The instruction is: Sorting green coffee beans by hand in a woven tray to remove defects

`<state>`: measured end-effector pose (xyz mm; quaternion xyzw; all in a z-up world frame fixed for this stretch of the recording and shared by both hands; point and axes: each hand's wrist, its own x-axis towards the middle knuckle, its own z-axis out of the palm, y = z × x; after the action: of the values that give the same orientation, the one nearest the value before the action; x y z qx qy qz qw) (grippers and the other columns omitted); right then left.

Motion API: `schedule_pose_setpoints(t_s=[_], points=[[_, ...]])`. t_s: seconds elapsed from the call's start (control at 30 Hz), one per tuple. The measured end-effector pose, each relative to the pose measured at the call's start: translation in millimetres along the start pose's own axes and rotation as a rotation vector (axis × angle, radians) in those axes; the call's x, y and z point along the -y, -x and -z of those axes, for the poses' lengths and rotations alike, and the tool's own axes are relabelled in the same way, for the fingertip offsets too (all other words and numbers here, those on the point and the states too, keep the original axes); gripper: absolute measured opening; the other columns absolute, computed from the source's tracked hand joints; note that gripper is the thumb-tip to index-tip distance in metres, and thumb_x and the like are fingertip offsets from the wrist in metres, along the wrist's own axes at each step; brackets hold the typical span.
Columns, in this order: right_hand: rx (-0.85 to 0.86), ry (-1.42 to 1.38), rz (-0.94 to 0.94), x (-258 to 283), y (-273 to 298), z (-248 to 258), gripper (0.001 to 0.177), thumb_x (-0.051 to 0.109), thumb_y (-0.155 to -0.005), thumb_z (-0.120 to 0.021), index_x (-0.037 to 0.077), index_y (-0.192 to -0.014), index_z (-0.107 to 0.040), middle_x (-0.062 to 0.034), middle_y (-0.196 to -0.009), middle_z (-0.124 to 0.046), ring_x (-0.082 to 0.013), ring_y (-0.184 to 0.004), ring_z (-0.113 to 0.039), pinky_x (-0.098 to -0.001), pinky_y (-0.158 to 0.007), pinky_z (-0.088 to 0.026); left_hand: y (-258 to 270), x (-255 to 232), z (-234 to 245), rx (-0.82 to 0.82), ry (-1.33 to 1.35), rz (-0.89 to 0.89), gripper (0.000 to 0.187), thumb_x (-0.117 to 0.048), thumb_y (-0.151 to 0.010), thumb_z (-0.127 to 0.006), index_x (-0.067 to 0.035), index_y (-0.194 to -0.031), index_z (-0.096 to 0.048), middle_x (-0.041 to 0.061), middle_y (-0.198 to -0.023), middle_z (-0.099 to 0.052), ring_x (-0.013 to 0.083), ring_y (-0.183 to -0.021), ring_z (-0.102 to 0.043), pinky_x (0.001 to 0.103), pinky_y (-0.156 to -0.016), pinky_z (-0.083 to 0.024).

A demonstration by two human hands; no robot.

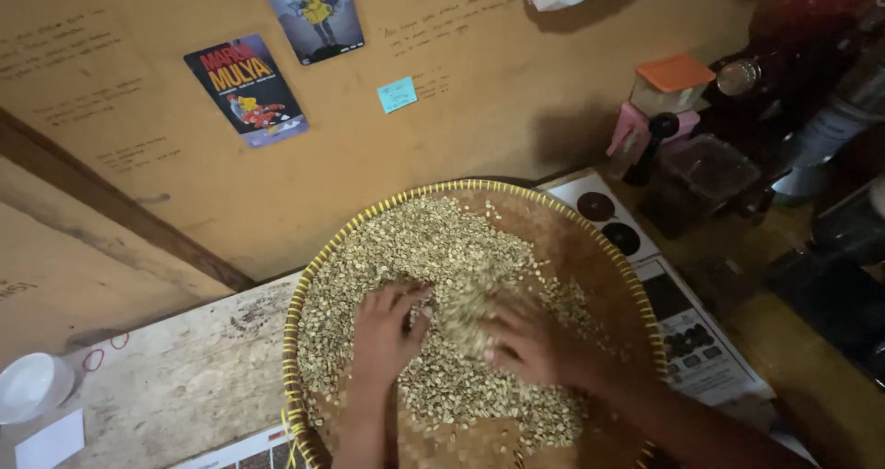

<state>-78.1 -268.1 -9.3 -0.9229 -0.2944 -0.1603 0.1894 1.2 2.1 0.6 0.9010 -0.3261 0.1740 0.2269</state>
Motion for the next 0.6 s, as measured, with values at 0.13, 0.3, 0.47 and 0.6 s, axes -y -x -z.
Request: schedule_pose_setpoints(t_s=[0.13, 0.3, 0.47, 0.6], points=[[-0.034, -0.270, 0.083, 12, -8, 18, 0.034, 0.022, -0.097, -0.067, 0.006, -0.127, -0.070, -0.0179, -0.139, -0.063, -0.0372, -0.132, -0.055, -0.0565, -0.114, -0.040, 4, 10, 3, -0.159, 0.026, 0.085, 0.031, -0.027, -0.091, -0.071, -0.022, -0.121, -0.070, -0.006, -0.117, -0.065, 0.0182, -0.110, -0.058, 0.037, -0.091, -0.044], [0.014, 0.040, -0.259, 4, -6, 74, 0.023, 0.027, -0.087, -0.071, 0.017, -0.107, -0.075, -0.0014, -0.118, -0.071, -0.0246, -0.115, -0.063, -0.0494, -0.110, -0.036, 9, 22, 4, -0.224, 0.043, 0.125, 0.026, -0.028, -0.098, -0.065, -0.016, -0.119, -0.072, 0.001, -0.118, -0.068, 0.0237, -0.111, -0.062, 0.047, -0.097, -0.045], [0.286, 0.279, -0.302, 6, 19, 62, 0.046, 0.042, -0.090, -0.066, 0.011, -0.123, -0.058, -0.0169, -0.138, -0.054, -0.0427, -0.134, -0.045, -0.0662, -0.114, -0.026, -1, 18, 8, -0.304, 0.084, 0.052, 0.021, -0.021, -0.094, -0.073, -0.013, -0.113, -0.075, 0.003, -0.110, -0.072, 0.0233, -0.093, -0.064, 0.042, -0.079, -0.046], [0.215, 0.036, -0.074, 3, 37, 35, 0.050, 0.031, -0.094, -0.066, 0.001, -0.132, -0.057, -0.0236, -0.151, -0.048, -0.0422, -0.144, -0.038, -0.0568, -0.118, -0.025, 3, 25, -4, -0.176, 0.094, 0.122, 0.029, -0.027, -0.098, -0.063, -0.018, -0.125, -0.069, 0.003, -0.122, -0.069, 0.0259, -0.115, -0.060, 0.046, -0.095, -0.044]])
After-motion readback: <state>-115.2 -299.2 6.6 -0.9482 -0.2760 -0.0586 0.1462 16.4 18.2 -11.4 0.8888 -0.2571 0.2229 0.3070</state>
